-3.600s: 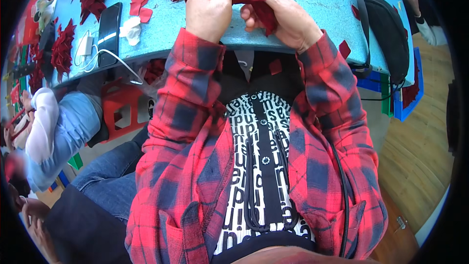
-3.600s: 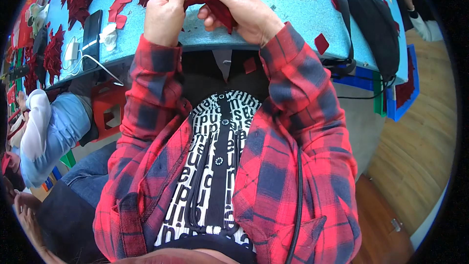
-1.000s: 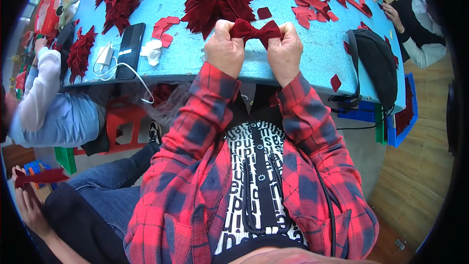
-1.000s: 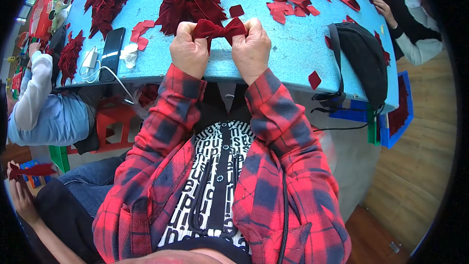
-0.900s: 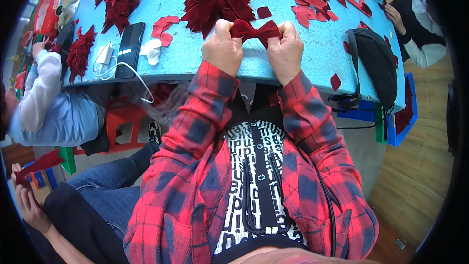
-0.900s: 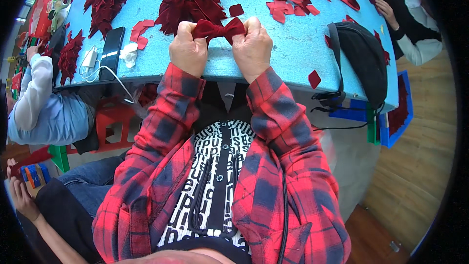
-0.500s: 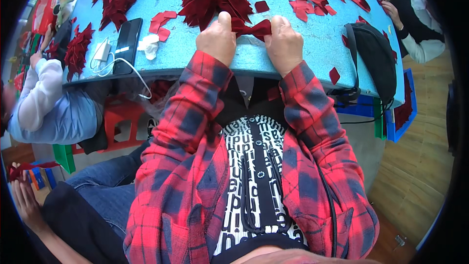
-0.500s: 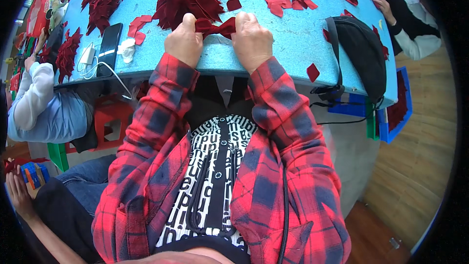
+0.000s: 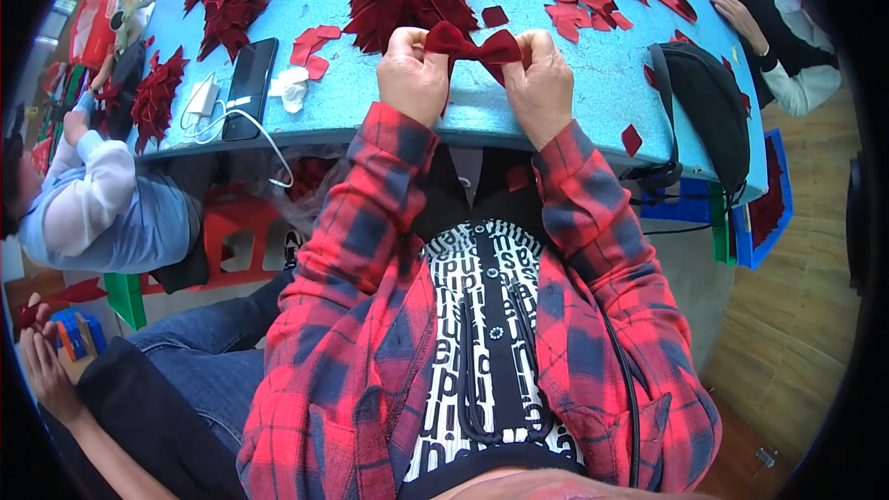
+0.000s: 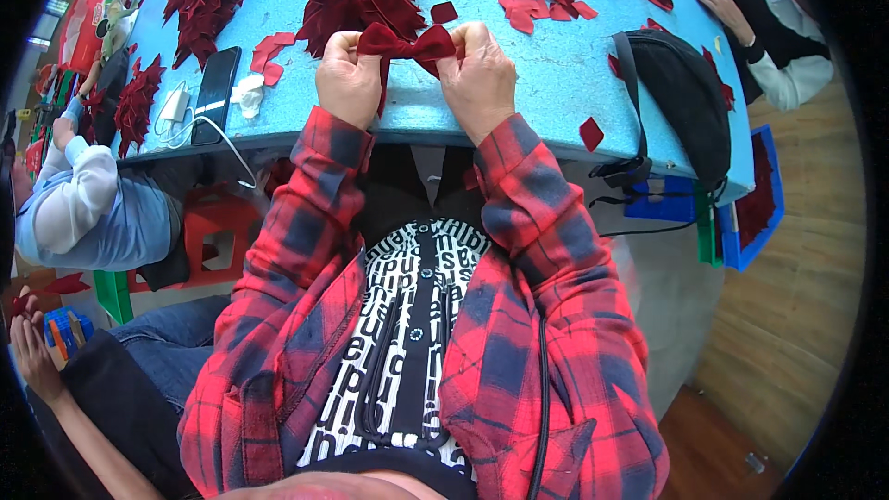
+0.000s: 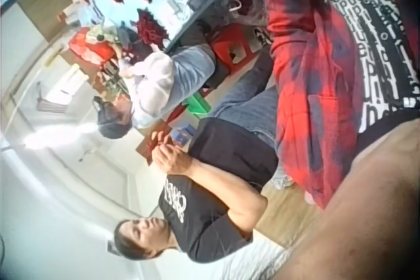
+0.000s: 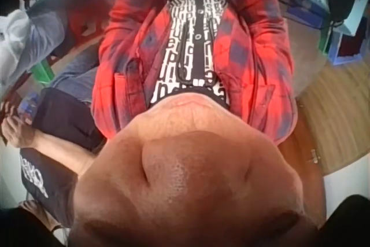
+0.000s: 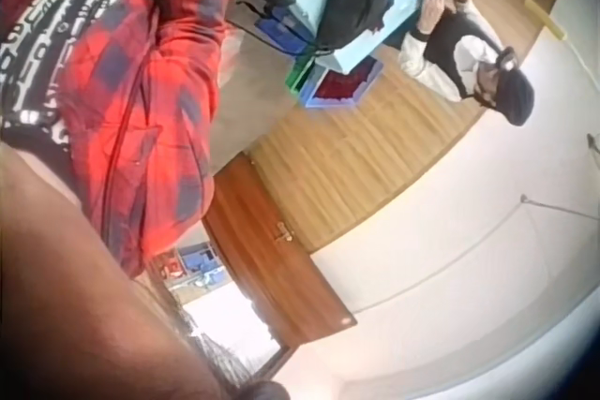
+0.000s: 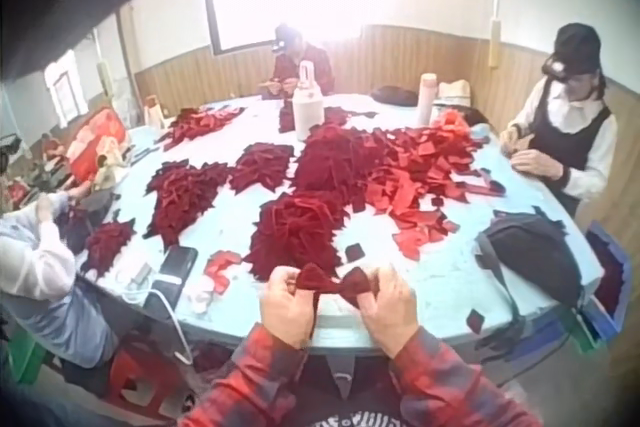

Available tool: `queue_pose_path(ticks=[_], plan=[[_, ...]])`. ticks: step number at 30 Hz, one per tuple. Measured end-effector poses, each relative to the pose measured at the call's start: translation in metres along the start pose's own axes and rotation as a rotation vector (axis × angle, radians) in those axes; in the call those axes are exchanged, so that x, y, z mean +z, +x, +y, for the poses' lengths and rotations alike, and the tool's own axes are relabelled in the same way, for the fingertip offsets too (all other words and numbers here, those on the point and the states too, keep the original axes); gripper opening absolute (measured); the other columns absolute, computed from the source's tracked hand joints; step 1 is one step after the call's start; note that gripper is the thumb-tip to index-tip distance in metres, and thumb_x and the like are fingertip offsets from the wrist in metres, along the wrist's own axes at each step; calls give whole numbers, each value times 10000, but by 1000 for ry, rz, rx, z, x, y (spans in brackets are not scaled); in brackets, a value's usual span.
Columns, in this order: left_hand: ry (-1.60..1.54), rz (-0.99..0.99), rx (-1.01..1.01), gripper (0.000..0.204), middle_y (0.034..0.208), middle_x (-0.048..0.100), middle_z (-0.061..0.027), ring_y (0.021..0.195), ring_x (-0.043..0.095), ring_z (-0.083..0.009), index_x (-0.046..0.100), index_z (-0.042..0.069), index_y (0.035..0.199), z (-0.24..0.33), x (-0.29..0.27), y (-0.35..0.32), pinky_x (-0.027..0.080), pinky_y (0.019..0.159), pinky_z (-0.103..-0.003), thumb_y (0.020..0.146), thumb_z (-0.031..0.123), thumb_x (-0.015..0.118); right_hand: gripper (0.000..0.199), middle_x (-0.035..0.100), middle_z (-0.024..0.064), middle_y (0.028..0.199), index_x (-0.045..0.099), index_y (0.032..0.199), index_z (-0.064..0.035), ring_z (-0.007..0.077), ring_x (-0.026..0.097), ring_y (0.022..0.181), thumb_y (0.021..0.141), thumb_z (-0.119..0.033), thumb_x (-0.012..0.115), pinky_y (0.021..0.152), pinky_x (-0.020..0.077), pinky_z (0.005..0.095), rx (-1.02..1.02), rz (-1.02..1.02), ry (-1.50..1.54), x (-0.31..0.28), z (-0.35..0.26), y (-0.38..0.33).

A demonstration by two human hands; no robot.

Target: Folding red fabric ribbons into decorative shapes like bows.

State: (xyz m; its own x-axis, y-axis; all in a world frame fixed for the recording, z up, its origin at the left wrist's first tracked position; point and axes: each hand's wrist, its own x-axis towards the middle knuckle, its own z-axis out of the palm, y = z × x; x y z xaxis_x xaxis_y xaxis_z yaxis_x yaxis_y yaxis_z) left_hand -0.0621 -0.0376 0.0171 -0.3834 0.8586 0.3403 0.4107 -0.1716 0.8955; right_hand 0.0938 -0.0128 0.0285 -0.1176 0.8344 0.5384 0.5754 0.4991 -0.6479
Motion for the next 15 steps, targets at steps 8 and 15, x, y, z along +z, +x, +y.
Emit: queue_pose_path(ticks=[8, 15], plan=[[-748, -106, -385, 255, 685, 575, 17, 538, 491, -26, 537, 49, 935, 29, 12, -1, 376, 467, -170, 903, 297, 585, 269, 562, 13, 693, 509, 866, -42, 75, 507, 622, 871, -282, 630, 554, 436, 248, 238, 97, 374, -2, -13, 1], [-362, 18, -101, 325, 634, 563, 3, 567, 499, -51, 552, 12, 837, 29, 9, -1, 414, 497, -235, 879, 327, 618, 303, 566, 73, 656, 504, 831, -49, 180, 559, 570, 849, -320, 637, 539, 455, 316, 203, 112, 355, -6, -9, -3]])
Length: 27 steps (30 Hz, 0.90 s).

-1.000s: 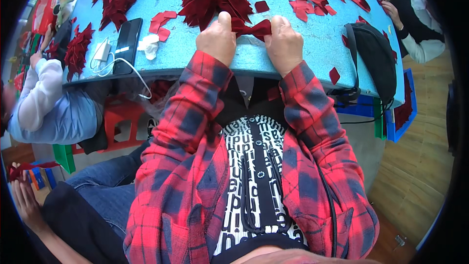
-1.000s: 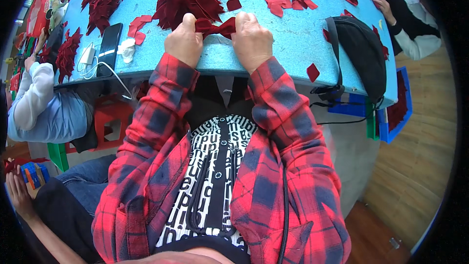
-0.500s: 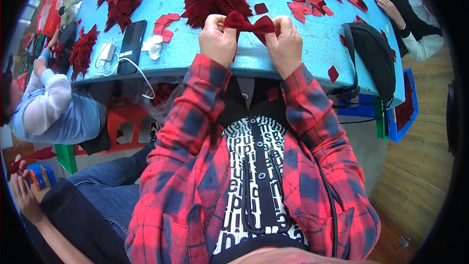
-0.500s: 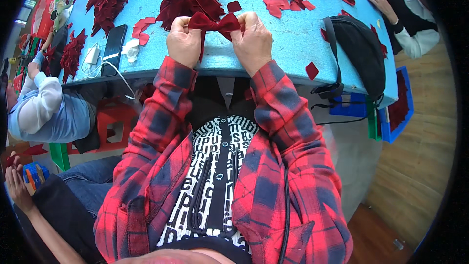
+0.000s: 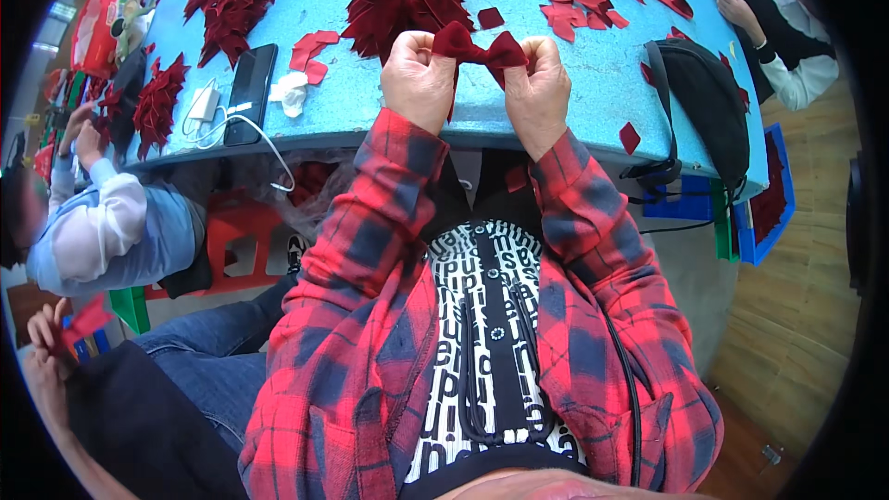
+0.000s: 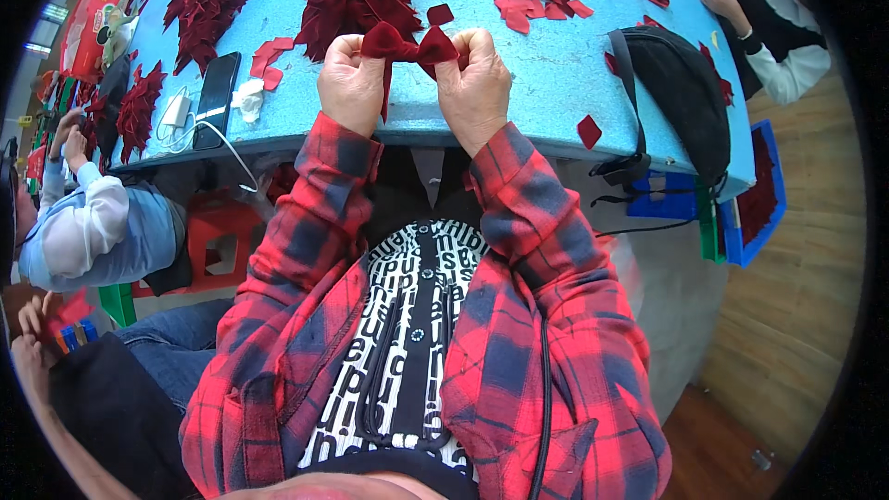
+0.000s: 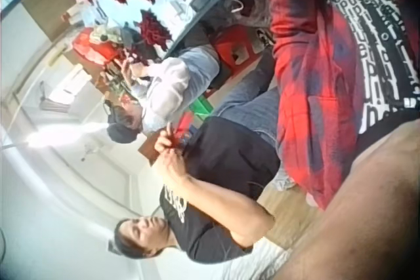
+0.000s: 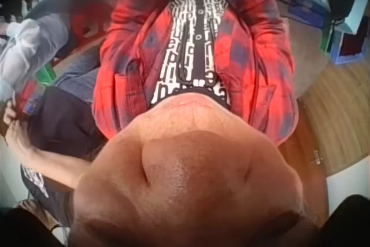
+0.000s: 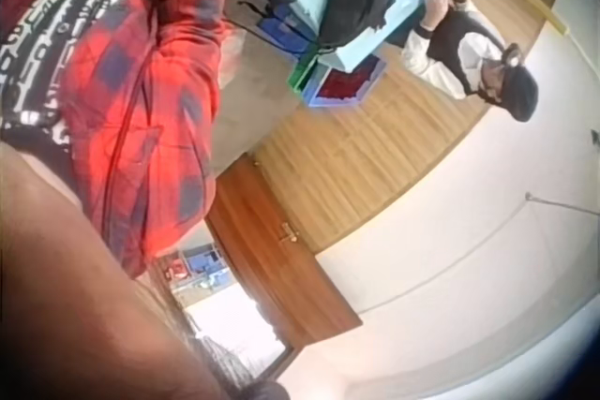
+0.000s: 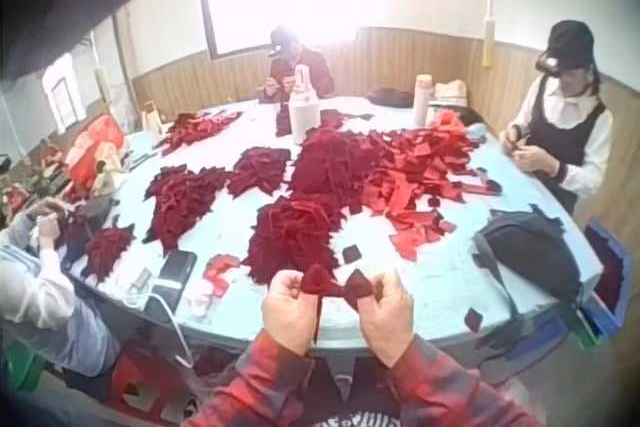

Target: Folding red fabric ribbons into decorative shapes like bows.

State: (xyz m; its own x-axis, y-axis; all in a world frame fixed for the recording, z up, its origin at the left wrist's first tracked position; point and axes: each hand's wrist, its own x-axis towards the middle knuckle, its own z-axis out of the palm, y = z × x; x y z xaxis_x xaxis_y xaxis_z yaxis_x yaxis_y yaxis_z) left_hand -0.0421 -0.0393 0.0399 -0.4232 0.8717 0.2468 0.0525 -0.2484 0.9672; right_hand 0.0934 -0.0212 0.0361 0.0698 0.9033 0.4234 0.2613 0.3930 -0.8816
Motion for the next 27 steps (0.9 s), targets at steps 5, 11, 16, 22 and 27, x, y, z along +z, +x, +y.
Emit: queue_pose_path(ticks=[5, 11, 16, 22, 27], plan=[[445, -58, 132, 362, 582, 553, -97, 511, 533, -198, 554, 19, 729, 10, -9, 2, 421, 491, -302, 851, 349, 638, 286, 537, 94, 663, 495, 800, -52, 242, 544, 582, 805, -281, 666, 554, 450, 343, -91, -43, -251, -10, 1, 7], [874, -68, 301, 269, 658, 598, -143, 612, 581, -353, 570, 58, 712, 6, -9, 2, 455, 526, -388, 826, 296, 626, 249, 541, 125, 722, 467, 789, -40, 322, 556, 650, 713, -139, 683, 590, 453, 401, -296, -89, -488, -15, 11, 14], [1041, -148, 322, 321, 691, 595, -159, 665, 576, -382, 558, 61, 730, -4, -13, -3, 453, 557, -430, 837, 360, 604, 258, 567, 143, 784, 455, 817, -46, 359, 573, 719, 704, -130, 671, 613, 457, 438, -281, -187, -593, -15, 28, 5], [1104, -181, 378, 328, 706, 593, -163, 671, 582, -376, 560, 66, 744, -25, -14, -1, 455, 560, -434, 846, 376, 590, 267, 575, 159, 806, 453, 843, -50, 362, 580, 732, 704, -131, 666, 619, 461, 446, -273, -229, -727, -14, 41, 1], [890, -157, 358, 311, 653, 591, -131, 613, 605, -292, 602, 54, 810, -31, -18, 3, 448, 533, -376, 867, 359, 595, 257, 589, 161, 808, 461, 896, -36, 316, 591, 679, 752, -148, 642, 616, 476, 414, -244, -275, -727, -19, 40, 2]])
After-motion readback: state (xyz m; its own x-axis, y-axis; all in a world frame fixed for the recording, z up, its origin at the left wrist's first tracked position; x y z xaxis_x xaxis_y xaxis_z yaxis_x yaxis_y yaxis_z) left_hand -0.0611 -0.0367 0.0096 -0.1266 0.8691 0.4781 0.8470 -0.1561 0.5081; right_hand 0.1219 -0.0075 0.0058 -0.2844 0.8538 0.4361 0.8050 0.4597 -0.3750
